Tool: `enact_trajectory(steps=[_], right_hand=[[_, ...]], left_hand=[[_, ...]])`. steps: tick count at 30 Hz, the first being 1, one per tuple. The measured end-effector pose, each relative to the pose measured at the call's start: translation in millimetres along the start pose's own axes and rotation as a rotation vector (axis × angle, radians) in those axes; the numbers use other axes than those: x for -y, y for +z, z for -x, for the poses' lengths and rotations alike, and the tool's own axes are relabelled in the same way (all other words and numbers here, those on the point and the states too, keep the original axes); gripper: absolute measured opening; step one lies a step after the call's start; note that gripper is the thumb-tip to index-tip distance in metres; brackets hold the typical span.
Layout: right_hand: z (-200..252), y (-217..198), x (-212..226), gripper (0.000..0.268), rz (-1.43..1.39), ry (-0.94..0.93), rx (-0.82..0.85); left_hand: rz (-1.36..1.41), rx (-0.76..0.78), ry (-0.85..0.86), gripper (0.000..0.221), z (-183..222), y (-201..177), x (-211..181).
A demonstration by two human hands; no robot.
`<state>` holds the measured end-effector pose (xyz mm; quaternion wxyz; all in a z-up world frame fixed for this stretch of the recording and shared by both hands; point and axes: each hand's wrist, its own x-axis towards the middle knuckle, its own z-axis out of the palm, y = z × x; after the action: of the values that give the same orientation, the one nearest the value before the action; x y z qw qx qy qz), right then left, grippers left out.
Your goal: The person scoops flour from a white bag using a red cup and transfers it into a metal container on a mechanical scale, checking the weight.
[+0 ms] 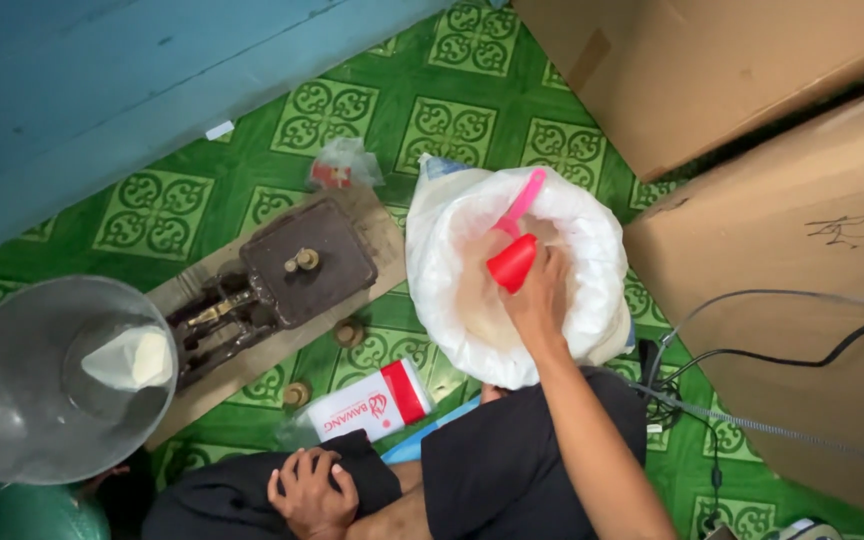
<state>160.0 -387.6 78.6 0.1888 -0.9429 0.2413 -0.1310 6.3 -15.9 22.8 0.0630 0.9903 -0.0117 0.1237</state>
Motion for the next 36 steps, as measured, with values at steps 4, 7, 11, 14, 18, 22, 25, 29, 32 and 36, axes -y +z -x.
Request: enact_trajectory(steps=[4,7,11,14,18,22,25,29,32,36], right_hand=[[-1.3,-5.4,16.3,0.089,0.006,0.067,0.137],[-7.4,-19.9,28.6,0.083,-0.076,0.292,0.332],[-13.5,-25.0,19.1,0.054,-0.158,0.337,0.347],[-15.5,-27.4,7.8,0.045,-0.285,0.418,0.325],[-19.5,-40.7,8.4,0.074,-0.273,0.549,0.403],[-21.2,-46.3,12.0,0.079,-0.274,0.61,0.381],[-20.1,-42.8,4.3,0.076,-0.314,0.599,0.351],[-19.9,-42.1,0.6,0.073,-0.377,0.57,0.347],[-20.2,-43.0,0.4,0.071,-0.425,0.555,0.34],[-17.6,-41.3,-6.5,0.07,-0.48,0.527,0.302]], left_hand=[[-0.012,0.011,-0.016,0.021,-0.5,2.1,-1.1],[-0.01,0.001,-0.024,0.024,-1.4,1.7,-2.1],[0.008,0.034,-0.049,0.024,-4.2,-2.1,-5.0],[0.015,0.067,-0.072,0.024,-3.8,-2.2,-4.1],[0.013,0.083,-0.079,0.025,-6.6,-6.1,-6.6],[-0.03,0.212,-0.128,0.03,-2.1,0.4,-2.8],[-0.028,0.172,-0.116,0.029,-0.4,2.8,-2.0],[-0.044,0.202,-0.128,0.03,-0.1,2.4,-3.1],[-0.025,0.163,-0.106,0.028,1.9,7.0,0.4],[0.008,0.043,-0.029,0.024,-0.3,4.6,2.4]])
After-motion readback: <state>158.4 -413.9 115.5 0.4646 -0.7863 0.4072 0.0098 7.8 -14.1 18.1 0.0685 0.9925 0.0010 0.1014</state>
